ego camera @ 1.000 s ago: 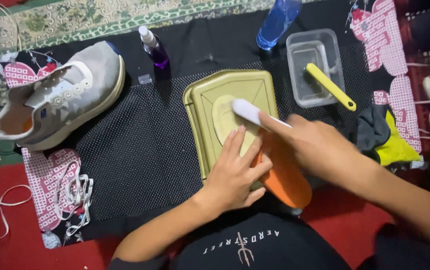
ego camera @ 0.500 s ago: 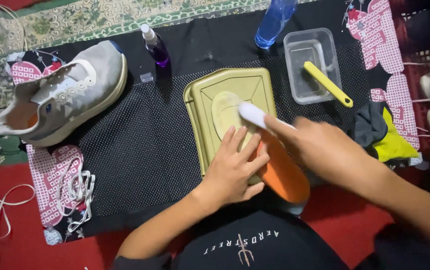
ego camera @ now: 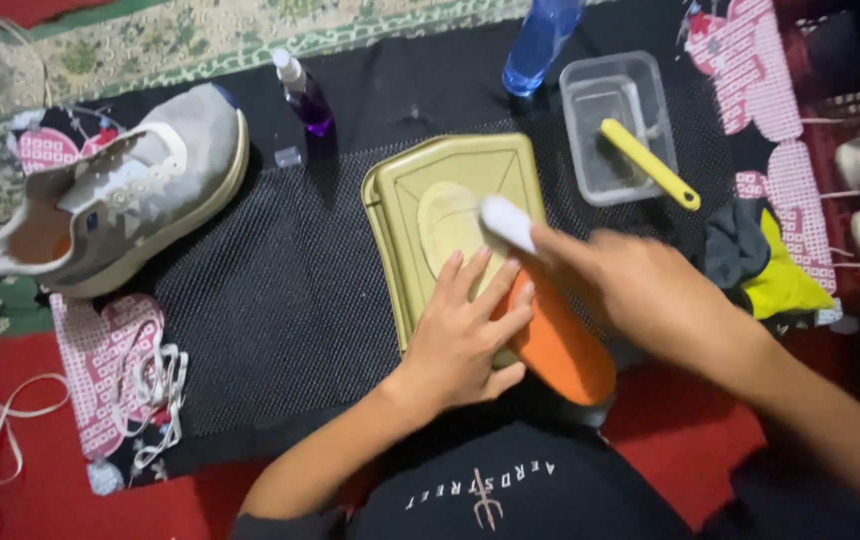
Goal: The person cleans an orange shoe insole using a white brush and a dark cloth. They scrub the insole on a yellow tray, dip the brush in water, and wipe the insole with the cloth.
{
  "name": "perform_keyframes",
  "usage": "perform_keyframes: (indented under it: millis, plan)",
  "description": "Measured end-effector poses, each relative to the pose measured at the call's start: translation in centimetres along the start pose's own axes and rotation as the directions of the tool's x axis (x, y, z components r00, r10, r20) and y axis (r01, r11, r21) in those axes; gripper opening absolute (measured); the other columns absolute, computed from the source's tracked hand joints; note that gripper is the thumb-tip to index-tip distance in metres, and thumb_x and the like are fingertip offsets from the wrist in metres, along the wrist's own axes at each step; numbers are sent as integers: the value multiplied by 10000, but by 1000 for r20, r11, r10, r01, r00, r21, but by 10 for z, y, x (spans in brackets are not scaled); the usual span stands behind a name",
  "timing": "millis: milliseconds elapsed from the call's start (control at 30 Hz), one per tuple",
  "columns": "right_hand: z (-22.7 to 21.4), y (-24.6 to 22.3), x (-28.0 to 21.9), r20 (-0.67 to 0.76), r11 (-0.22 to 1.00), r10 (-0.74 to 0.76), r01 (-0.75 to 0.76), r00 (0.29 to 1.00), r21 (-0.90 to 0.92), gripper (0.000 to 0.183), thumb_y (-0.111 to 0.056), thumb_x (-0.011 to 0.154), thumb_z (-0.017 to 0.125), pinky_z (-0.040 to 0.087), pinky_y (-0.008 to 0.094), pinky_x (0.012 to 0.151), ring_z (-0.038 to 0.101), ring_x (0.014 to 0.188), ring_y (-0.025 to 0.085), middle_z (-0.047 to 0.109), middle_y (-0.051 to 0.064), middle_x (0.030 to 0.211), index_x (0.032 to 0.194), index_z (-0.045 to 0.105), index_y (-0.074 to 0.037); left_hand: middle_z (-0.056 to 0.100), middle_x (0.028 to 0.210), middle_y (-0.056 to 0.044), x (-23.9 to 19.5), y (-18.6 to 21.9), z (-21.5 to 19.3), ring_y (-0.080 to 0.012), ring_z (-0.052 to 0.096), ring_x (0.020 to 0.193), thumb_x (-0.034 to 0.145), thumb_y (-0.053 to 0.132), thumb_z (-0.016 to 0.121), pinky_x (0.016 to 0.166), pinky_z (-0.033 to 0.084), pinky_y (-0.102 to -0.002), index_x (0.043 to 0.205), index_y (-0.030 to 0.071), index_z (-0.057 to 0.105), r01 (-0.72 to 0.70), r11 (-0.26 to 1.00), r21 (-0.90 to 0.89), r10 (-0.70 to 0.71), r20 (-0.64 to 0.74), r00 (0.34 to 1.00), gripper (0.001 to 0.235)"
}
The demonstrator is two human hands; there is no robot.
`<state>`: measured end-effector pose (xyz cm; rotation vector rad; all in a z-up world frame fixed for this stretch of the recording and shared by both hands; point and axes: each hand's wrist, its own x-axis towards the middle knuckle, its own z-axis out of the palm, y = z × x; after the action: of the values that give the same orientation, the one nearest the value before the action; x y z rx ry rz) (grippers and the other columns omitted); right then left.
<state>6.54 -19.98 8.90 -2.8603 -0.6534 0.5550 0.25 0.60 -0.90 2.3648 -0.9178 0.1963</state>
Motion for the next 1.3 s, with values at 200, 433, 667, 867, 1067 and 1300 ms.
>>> perform_keyframes:
  millis: [200, 433, 667, 867, 1067, 1300]
  plan:
    - [9, -9, 30, 81, 988, 10, 2, 997, -153, 741, -121, 883, 536, 575, 468, 498, 702, 538, 352, 639, 167, 861, 1587, 391, -301, 511, 1439, -231, 3, 1, -5, -524, 408, 1395, 700, 356, 772, 1188, 285, -693, 1204, 92, 604, -8, 1000, -7, 8, 1, 1000, 594]
    - [11, -5, 24, -48, 997, -82, 82, 996, 0, 710, -145, 844, 651, 530, 448, 533, 659, 586, 331, 649, 152, 842, 1528, 487, -244, 524, 1378, -189, 0, 2, -6, -474, 455, 1335, 677, 377, 791, 1183, 315, -663, 1237, 85, 609, -9, 1000, 6, 9, -23, 1000, 658]
    - [7, -9, -10, 61, 986, 67, -57, 996, -155, 704, -176, 927, 550, 563, 455, 508, 676, 522, 310, 611, 139, 854, 1594, 379, -323, 494, 1485, -215, -2, 1, -1, -506, 417, 1396, 677, 374, 810, 1202, 272, -690, 1212, 96, 616, -16, 1000, -1, 16, 12, 1000, 633]
    - [23, -14, 45, 43, 996, -24, 28, 999, -87, 805, -162, 931, 585, 605, 610, 633, 728, 727, 497, 616, 204, 883, 1639, 247, -341, 592, 1168, -146, -1, -2, 7, -495, 571, 1220, 583, 418, 828, 1111, 406, -656, 1094, 128, 649, -44, 993, 109, 59, -142, 988, 614]
    - [-7, -22, -44, 256, 959, 236, -183, 937, -215, 683, -99, 975, 452, 691, 416, 639, 813, 780, 347, 727, 136, 931, 1604, 340, -337, 597, 1238, -166, 2, 1, 5, -497, 546, 1265, 570, 414, 840, 1118, 388, -668, 1190, 119, 655, -52, 993, 102, 67, -141, 988, 710]
    - [17, -27, 32, 65, 995, 40, -34, 997, -95, 799, -109, 940, 482, 611, 608, 641, 726, 723, 495, 606, 181, 897, 1644, 219, -380, 583, 1150, -135, -1, 2, 4, -496, 563, 1213, 599, 415, 831, 1114, 399, -656, 1066, 123, 635, -53, 991, 122, 70, -134, 989, 584]
